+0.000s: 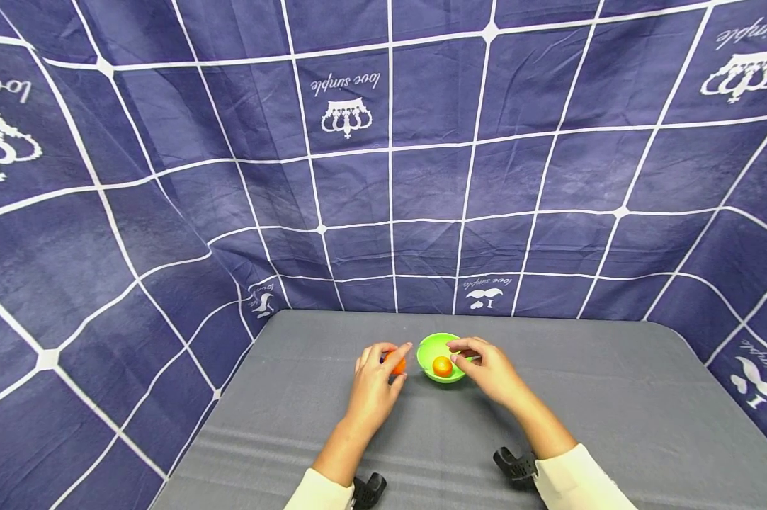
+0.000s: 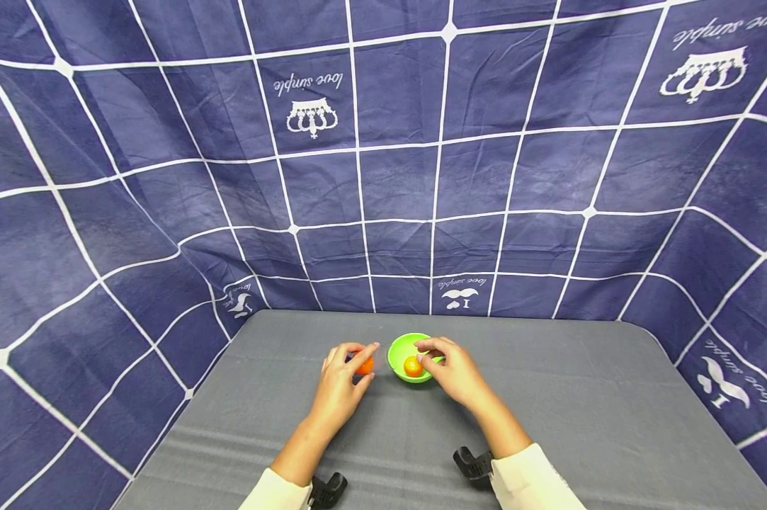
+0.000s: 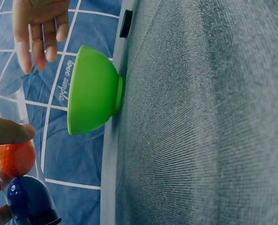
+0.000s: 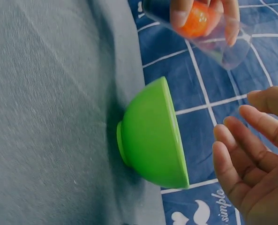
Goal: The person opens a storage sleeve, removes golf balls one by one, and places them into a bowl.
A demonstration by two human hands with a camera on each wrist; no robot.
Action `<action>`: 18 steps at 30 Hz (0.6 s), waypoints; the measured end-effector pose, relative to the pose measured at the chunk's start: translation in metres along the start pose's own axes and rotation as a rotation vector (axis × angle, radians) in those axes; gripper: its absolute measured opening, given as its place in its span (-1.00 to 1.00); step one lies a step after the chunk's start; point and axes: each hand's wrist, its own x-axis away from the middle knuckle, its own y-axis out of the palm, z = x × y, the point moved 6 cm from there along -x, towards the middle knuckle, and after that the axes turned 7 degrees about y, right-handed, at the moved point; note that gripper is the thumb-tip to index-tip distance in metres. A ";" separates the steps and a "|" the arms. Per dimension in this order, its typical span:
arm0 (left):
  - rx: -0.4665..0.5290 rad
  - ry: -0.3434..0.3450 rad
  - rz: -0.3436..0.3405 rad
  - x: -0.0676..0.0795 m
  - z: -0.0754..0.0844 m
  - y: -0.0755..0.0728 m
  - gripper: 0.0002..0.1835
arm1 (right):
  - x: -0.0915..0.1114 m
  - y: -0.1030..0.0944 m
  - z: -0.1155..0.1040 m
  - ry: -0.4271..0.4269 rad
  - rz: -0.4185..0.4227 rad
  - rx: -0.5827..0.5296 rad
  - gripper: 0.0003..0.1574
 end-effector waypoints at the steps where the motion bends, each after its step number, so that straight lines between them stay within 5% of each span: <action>1: -0.012 0.012 0.000 0.000 0.001 0.000 -0.31 | 0.002 0.000 -0.001 -0.002 -0.006 -0.018 -0.68; 9: -0.086 0.105 0.002 -0.003 0.010 0.001 -0.33 | 0.013 0.010 -0.003 0.048 -0.129 -0.251 -0.54; 18: -0.151 0.206 0.036 -0.005 0.020 -0.001 -0.41 | 0.018 0.021 -0.001 0.034 -0.209 -0.339 -0.48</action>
